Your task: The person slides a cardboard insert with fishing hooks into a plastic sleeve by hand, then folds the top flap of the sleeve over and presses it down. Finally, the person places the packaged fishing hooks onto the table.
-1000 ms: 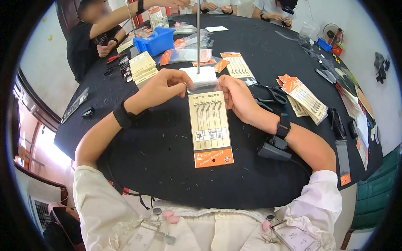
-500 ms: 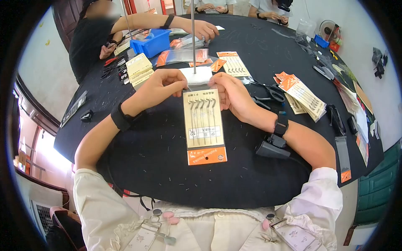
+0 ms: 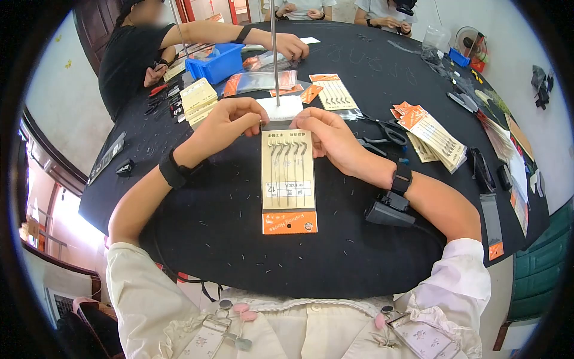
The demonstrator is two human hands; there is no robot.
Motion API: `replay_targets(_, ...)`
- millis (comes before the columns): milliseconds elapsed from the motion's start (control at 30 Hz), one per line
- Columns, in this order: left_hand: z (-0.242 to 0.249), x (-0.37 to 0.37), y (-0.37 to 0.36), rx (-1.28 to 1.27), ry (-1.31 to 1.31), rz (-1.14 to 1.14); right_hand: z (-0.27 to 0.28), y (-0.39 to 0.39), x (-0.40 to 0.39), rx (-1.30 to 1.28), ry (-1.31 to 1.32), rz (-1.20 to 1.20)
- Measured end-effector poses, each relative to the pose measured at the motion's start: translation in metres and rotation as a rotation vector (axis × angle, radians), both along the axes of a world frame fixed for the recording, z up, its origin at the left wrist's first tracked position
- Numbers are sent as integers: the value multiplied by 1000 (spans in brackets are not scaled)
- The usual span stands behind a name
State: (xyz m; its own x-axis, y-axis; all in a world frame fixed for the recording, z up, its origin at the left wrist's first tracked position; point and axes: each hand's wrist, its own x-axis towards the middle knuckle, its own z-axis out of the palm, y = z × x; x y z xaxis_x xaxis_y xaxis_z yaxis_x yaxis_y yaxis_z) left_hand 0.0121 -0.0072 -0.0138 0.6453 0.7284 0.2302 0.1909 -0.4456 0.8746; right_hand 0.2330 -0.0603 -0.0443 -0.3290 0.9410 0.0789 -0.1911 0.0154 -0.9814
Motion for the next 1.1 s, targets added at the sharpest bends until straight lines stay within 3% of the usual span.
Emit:
replay_targets(200,-4,0,5,-29,118,-54,5,-3,0,-19,24,-36)
replay_targets(600,-4,0,3,-35,-45,-59,0,-1,2,-4,6,-21)
replay_targets(1100,-6,-2,7,-10,36,-18,-1,-1,3,33,-1,34)
